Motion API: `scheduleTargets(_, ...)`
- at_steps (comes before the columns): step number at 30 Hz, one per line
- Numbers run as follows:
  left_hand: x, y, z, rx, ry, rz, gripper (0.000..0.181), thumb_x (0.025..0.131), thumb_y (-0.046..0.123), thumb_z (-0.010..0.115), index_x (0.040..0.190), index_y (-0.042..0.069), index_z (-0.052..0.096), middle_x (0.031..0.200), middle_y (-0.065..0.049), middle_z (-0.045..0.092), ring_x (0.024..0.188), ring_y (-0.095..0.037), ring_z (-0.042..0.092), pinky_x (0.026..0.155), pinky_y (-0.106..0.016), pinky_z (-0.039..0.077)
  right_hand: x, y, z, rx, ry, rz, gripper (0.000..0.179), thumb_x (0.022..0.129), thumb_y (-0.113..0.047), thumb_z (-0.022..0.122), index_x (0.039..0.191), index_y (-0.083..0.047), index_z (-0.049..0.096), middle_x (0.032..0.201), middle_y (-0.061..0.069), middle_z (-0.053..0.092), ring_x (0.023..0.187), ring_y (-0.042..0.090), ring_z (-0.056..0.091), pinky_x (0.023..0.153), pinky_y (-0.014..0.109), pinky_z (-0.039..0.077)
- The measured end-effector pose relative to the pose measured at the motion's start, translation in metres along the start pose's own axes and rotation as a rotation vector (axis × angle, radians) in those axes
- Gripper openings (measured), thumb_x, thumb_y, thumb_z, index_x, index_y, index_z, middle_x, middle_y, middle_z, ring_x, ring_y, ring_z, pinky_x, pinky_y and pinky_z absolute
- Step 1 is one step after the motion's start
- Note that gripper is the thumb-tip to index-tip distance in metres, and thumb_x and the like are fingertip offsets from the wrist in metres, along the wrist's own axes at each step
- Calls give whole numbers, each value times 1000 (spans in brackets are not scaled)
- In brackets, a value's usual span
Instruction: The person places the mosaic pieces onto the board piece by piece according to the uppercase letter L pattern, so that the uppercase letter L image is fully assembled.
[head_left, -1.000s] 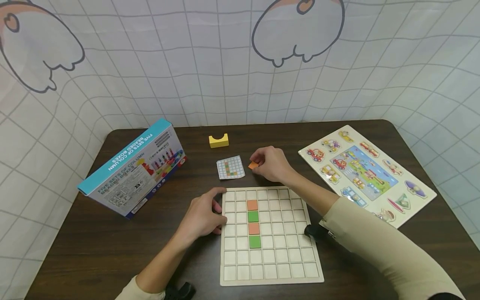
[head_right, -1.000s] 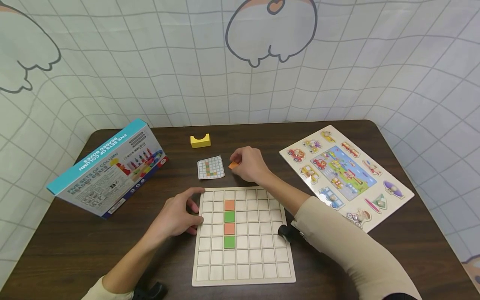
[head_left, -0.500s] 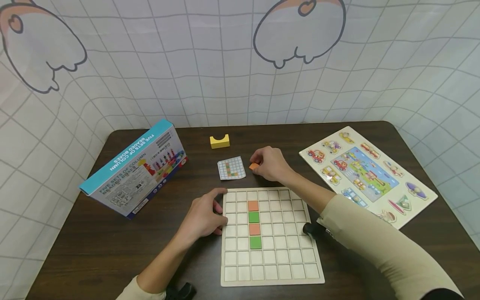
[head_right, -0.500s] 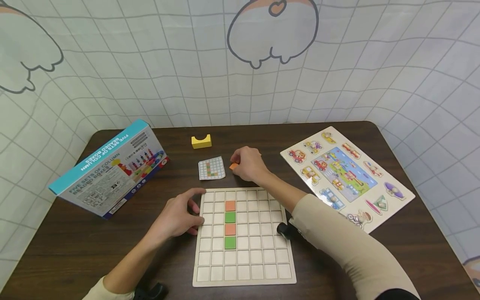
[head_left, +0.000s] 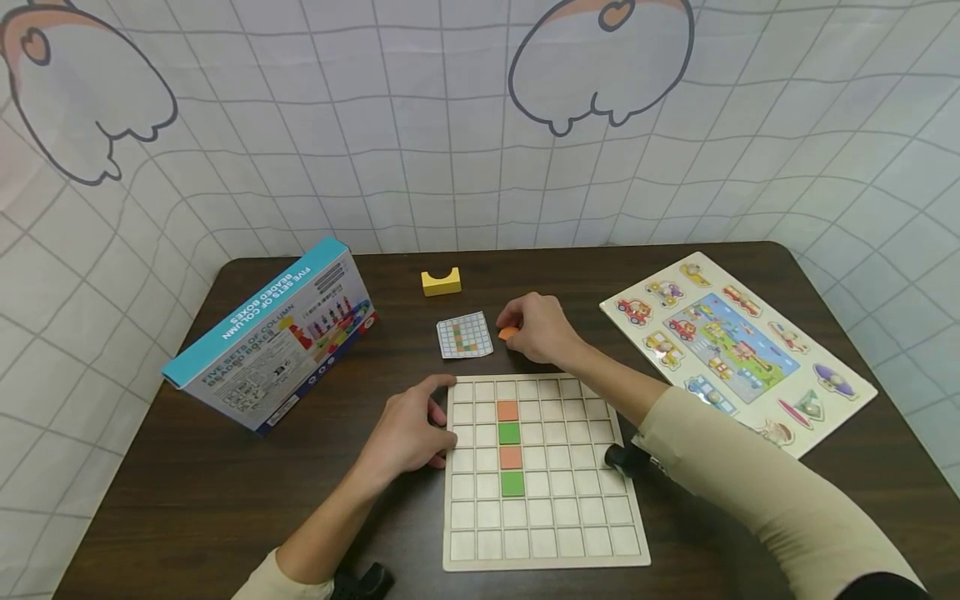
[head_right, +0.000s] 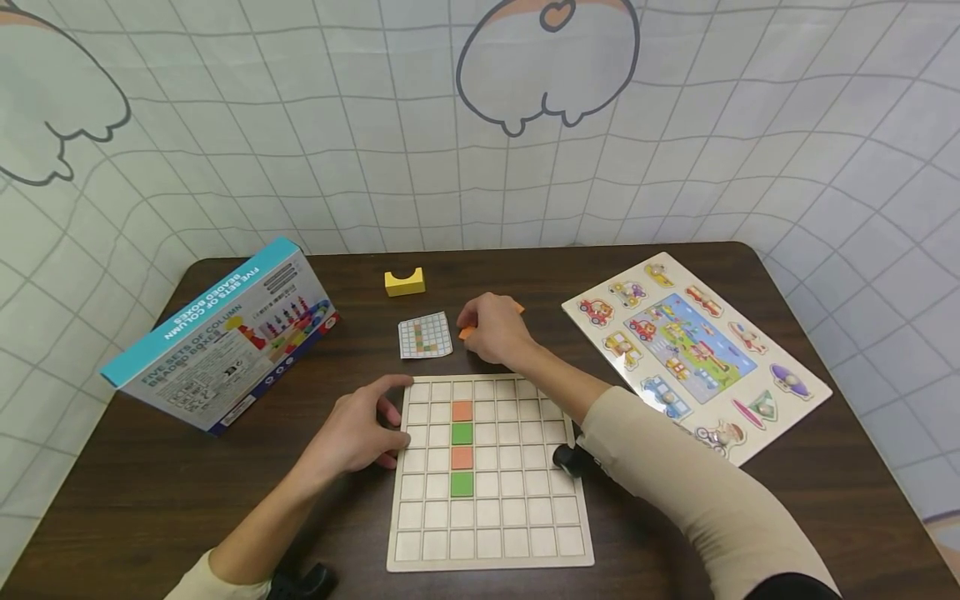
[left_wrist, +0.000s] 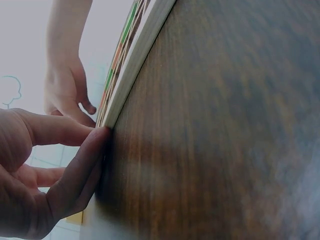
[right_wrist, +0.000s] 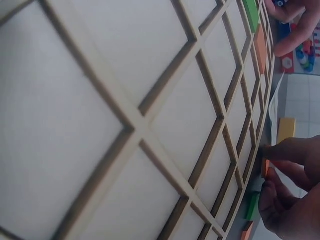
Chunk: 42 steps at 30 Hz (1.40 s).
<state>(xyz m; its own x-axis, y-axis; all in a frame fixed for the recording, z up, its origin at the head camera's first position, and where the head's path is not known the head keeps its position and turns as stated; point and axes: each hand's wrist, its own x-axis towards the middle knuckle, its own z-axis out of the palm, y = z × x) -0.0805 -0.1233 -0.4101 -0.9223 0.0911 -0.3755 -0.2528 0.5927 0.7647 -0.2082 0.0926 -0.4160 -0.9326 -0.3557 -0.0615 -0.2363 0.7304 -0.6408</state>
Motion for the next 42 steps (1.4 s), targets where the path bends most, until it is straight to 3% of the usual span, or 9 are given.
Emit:
scheduleTargets(17, 0, 0, 0, -7, 0, 17, 78, 78, -9, 78, 148, 15, 54, 92, -13, 58, 55, -20, 67, 49, -34, 62, -6, -5, -9, -23, 2, 4, 26, 83, -1, 78, 108, -6, 79, 99, 7, 74, 95, 24, 64, 84, 37, 57)
scheduleTargets(42, 0, 0, 0, -17, 3, 12, 78, 77, -10, 77, 148, 15, 53, 94, -14, 59, 56, -20, 67, 49, -34, 63, -25, 2, -19, -23, -19, -28, 27, 81, -1, 78, 108, -7, 80, 98, 6, 74, 84, 19, 66, 79, 35, 57)
